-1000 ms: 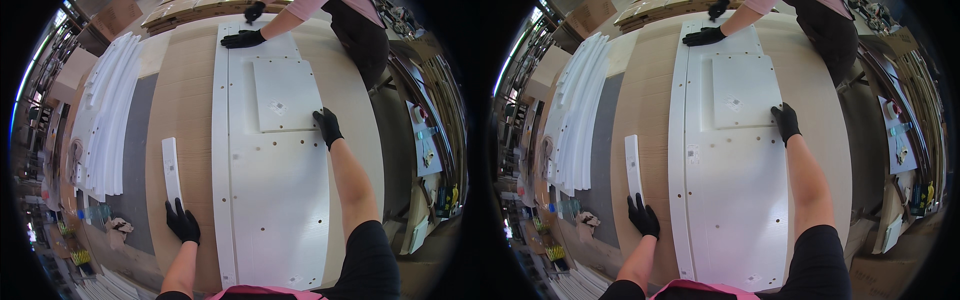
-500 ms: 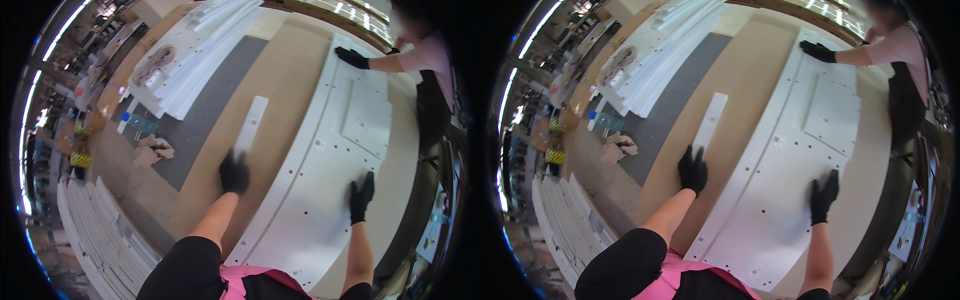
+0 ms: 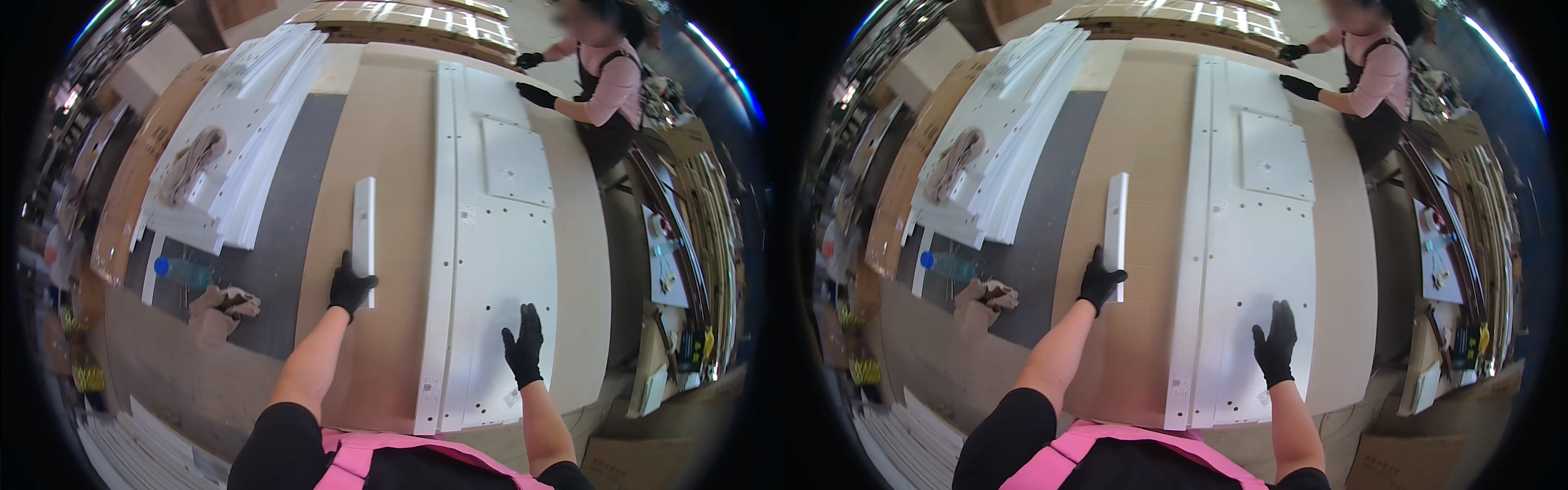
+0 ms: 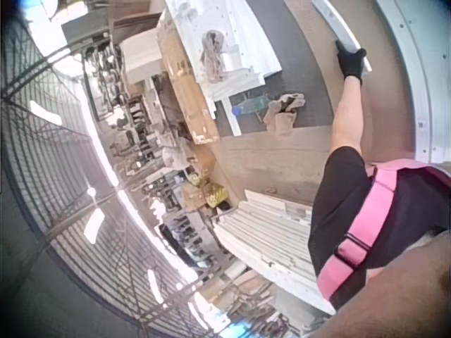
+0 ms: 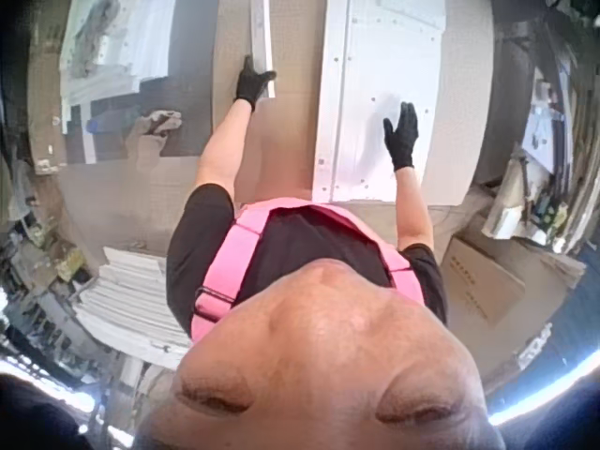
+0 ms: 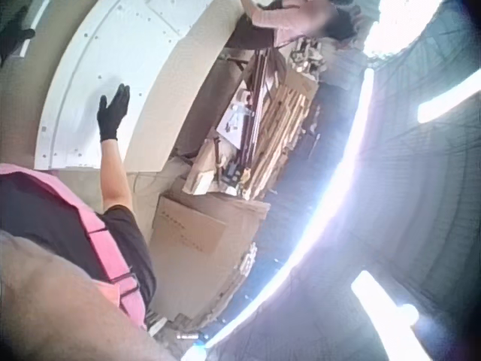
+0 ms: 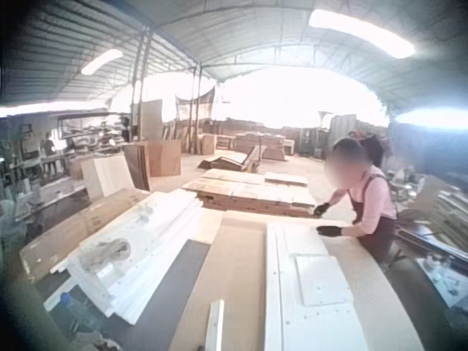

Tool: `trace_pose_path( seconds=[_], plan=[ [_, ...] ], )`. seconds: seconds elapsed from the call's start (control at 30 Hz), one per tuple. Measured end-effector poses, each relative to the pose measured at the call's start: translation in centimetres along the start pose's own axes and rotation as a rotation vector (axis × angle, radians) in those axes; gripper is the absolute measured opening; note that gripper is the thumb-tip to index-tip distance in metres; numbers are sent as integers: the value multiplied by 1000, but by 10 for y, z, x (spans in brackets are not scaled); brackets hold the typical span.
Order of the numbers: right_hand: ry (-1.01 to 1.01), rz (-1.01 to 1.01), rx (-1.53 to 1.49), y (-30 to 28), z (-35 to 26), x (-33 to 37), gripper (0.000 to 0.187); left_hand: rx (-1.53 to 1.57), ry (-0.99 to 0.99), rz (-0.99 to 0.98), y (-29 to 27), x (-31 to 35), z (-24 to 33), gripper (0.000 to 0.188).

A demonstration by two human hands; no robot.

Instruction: The person handles white perforated panels and cardboard sheets on a workbench, aligning and stacking them with a coworker. They use a cloth to wipe surfaces and a utility knife to cut cardboard, then place panels into a cardboard box.

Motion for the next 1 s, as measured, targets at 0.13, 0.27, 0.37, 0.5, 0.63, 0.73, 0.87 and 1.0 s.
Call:
trace_pose_path(
  seconds=[0.13,0.27,0.37,0.5,0.63,0.73,0.87,1.0],
  plan=[
    [124,-106,104,7,2,21,73,739,-88,-431,-25,3,28,71],
    [165,-132,174,17,14,20,74,741,333,-446,9,-5,99,75],
    [166,-115,220,24,18,19,74,597,270,-349,65,-25,157,93],
    [146,-56,209,25,18,19,71,319,299,-235,141,-58,221,95],
    [172,-89,148,19,19,16,72,59,296,-89,197,-91,254,92],
    [157,-61,131,14,20,13,69,-76,305,-25,219,-121,256,85],
    [158,-53,103,11,23,10,66,-134,357,4,235,-160,243,76],
    [187,-111,63,12,24,10,70,-159,419,0,252,-175,232,59]
  ],
)
Point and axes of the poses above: each hand's wrist, its own x-axis away from the middle knuckle, its own y-axis out of the palm, z = x × y, the point moved 1 cm from there along -x, towards the middle knuckle, and after that the axes turned 14 degrees about x, right-handed, at the moved point
